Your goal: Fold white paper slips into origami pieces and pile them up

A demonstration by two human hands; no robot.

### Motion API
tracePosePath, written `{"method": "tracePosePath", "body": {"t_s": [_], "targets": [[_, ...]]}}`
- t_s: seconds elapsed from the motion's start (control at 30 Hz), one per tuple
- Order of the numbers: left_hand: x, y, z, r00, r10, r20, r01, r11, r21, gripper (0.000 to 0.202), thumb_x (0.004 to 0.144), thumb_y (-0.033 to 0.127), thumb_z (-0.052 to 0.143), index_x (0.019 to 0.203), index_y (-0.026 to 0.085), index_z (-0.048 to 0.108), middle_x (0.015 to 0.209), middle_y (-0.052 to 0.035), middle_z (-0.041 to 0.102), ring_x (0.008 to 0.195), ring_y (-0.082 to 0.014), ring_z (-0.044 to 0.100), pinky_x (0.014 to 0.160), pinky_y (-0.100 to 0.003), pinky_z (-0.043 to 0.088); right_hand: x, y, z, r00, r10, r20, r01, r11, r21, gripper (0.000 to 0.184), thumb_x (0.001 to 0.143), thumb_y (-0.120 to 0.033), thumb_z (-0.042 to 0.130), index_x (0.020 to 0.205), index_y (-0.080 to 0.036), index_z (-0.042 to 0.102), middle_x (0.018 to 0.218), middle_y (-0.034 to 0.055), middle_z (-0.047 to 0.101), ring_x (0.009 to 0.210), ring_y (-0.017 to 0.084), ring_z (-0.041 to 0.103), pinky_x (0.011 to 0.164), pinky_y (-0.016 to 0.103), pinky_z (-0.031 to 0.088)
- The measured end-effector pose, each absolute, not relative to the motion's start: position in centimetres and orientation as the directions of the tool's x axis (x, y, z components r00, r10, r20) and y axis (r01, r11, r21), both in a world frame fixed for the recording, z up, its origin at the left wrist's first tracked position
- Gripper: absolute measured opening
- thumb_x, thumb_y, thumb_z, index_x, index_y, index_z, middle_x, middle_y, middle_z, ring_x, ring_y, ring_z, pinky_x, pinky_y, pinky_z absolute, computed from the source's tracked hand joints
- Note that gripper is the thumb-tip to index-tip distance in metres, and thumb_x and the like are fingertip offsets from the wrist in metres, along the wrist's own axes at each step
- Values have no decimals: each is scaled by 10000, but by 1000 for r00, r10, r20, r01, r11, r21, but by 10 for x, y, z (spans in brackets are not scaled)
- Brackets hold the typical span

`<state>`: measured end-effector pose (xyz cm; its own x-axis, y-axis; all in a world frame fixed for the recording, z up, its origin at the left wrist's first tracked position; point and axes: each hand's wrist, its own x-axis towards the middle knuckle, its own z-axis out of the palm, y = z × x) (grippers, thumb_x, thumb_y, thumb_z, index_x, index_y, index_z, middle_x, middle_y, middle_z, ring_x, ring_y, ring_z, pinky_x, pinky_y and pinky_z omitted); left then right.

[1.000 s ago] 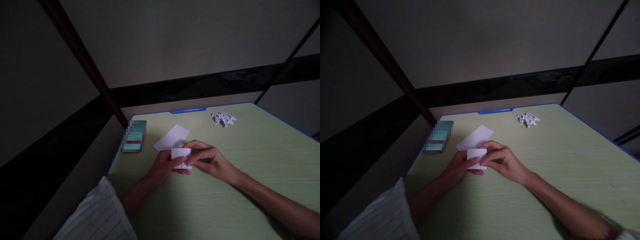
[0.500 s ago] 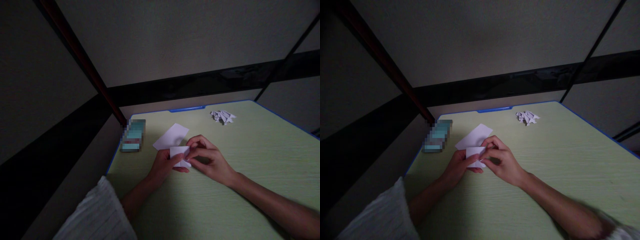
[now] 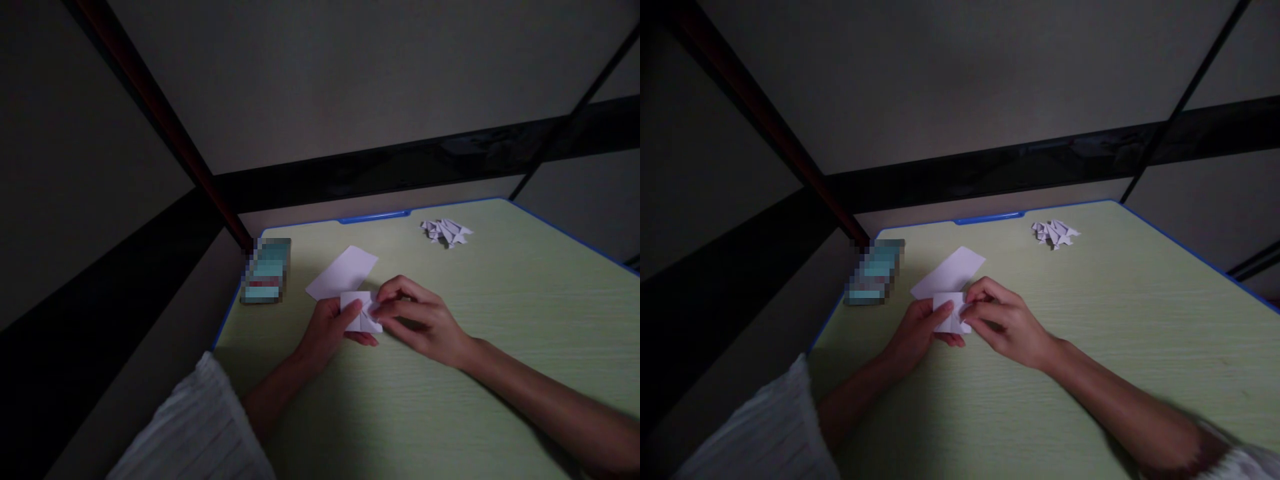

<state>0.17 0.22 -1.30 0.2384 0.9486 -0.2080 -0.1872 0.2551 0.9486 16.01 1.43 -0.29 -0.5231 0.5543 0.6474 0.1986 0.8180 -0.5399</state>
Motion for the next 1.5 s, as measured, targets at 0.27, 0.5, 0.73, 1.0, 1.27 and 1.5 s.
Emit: {"method": "tracePosePath", "body": {"t_s": [0.27,0.5,0.73,1.0,1.27,1.5], "targets": [[2,3,-14,266,946,-188,-200,244,949,273,657,341,578,661,69,606,520,-32,614,390,-106,560,389,-182,446,156,12,-4,-447,654,610,287,751,-595,83,727,-103,502,678,-139,559,696,34,494,615,111,482,521,230,404],[4,2,-11,201,950,-237,-154,270,951,271,614,340,610,627,70,590,489,-25,603,388,-115,558,393,-196,454,162,14,-5,-581,537,612,262,835,-484,154,774,-99,438,783,-129,590,733,59,513,648,113,490,538,219,408],[6,1,-6,174,951,-254,-147,280,949,220,612,285,610,657,70,593,516,-22,607,406,-120,566,409,-214,471,165,19,-1,-672,375,638,294,927,-235,256,828,-160,381,738,-128,618,685,65,546,600,107,491,510,201,405],[7,0,-1,144,958,-247,-125,265,956,203,559,244,651,648,69,602,557,-23,610,448,-122,559,422,-234,482,164,17,-1,-646,399,650,258,916,-306,196,800,-118,420,752,-120,610,733,75,568,635,111,519,538,211,429],[5,0,1,-90,986,-142,-102,132,986,176,581,258,630,596,88,587,538,4,596,469,-120,552,459,-229,470,149,11,2,-414,844,340,56,397,-916,37,695,-134,543,694,-142,579,812,49,506,700,111,536,620,243,482],[5,-1,0,-79,993,-93,-3,93,996,177,624,263,593,582,91,591,496,-2,598,440,-122,550,436,-211,439,145,11,-1,-374,905,203,50,238,-970,68,662,-138,554,610,-122,594,727,35,536,636,102,523,562,226,433]]}}
